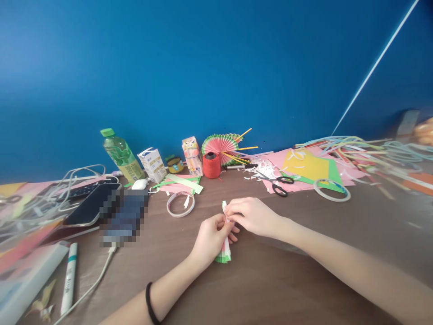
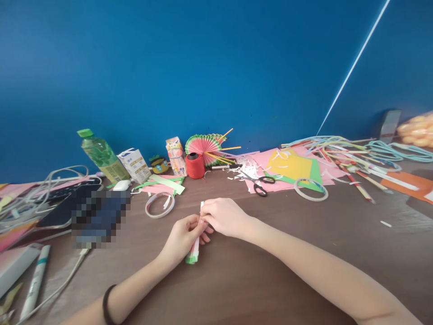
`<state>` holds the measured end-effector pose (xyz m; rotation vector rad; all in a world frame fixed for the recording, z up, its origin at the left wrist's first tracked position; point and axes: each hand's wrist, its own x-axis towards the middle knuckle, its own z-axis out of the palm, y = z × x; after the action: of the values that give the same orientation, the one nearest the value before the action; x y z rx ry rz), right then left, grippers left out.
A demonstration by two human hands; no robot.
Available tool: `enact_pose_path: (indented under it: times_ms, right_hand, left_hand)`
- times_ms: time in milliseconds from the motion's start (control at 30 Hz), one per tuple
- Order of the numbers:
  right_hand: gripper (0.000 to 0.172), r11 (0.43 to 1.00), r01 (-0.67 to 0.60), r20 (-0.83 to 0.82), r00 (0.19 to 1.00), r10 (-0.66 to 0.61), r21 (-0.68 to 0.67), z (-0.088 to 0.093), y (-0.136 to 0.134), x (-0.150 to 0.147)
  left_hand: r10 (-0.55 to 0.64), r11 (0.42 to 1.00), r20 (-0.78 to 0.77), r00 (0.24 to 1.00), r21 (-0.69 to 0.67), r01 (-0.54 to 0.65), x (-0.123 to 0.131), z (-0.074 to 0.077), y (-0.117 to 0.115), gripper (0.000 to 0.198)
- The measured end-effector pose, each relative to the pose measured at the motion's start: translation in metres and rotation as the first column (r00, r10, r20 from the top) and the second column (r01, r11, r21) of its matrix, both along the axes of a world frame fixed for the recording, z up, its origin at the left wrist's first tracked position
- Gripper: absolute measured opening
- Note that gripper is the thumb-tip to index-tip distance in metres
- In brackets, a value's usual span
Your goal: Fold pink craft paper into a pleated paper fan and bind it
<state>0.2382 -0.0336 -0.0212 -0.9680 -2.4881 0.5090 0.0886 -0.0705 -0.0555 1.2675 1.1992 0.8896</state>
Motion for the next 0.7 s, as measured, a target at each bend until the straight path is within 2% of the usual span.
enact_pose_path:
  times_ms: [333,533,700]
  right_hand:
    - [0.019,0.994,-0.03,0.027,0.999,0.027,0.107,-0.009,0.002,-0.002]
    - [0.02,0.999,-0.025,-0.04,0.999,0.023,-0.03,0.0,0.003,0.001]
    - [0.021,0.998,-0.04,-0.06,0.998,0.036,-0.055,0.005,0.005,0.002]
  left_hand:
    - [0.005,1.0,0.001,1.0,0.025,-0.005,0.0,-0.004,0.001,0.026]
    - [0.014,1.0,0.034,0.999,-0.014,-0.014,0.001,0.0,0.001,0.025]
    - [0.011,1.0,0.067,0.998,-0.025,-0.009,0.0,-0.002,0.002,0.027]
